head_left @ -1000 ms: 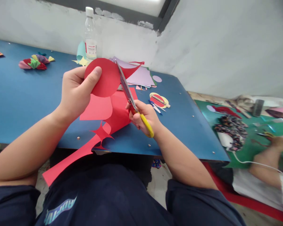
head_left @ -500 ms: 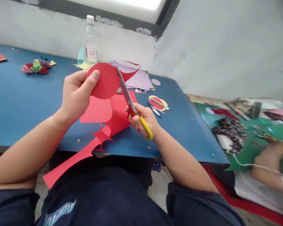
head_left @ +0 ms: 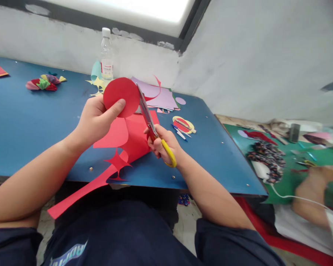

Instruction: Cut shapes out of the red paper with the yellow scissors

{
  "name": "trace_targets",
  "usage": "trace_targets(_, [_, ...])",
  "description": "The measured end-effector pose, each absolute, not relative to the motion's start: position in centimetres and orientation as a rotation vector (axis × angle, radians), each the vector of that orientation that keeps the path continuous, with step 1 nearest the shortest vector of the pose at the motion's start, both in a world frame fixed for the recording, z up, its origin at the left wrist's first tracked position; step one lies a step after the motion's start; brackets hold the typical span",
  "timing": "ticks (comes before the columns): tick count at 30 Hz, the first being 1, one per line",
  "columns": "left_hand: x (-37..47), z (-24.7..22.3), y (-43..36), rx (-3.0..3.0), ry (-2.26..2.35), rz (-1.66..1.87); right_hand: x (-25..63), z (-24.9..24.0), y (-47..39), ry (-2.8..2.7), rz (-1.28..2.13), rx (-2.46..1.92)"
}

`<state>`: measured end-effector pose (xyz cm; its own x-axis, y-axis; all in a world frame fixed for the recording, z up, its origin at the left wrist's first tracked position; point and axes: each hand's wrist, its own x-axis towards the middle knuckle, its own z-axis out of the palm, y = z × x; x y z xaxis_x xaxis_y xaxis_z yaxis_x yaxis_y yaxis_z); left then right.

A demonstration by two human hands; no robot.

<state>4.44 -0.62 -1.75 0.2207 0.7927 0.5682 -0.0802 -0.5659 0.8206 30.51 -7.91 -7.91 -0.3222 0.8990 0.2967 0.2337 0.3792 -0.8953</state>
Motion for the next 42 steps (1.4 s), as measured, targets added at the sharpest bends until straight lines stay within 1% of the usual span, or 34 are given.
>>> trace_targets(5, [4.7, -1.2, -1.5, 1.734, 0.677, 1.328, 30.5, -7.8, -7.9, -1.778, 0.98, -0.991])
trace_targets(10, [4.8, -1.0, -1.8, 1.706, 0.736, 1.293, 30.6, -7.7, -8.0, -1.774, 0.98, -0.989])
trace_targets(21, [4.6, -1.5, -1.1, 1.662, 0.646, 1.328, 30.6, -7.6, -8.1, -1.773, 0.932, -0.995])
trace_targets(31, [4.5, -2.1, -0.8, 1.668, 0.584, 1.431, 30.6, -7.2, -8.2, -1.772, 0.912, -1.024])
trace_targets(42, [4.5, -2.4, -0.3, 1.676, 0.583, 1.491, 30.6, -7.2, -8.1, -1.772, 0.904, -1.044])
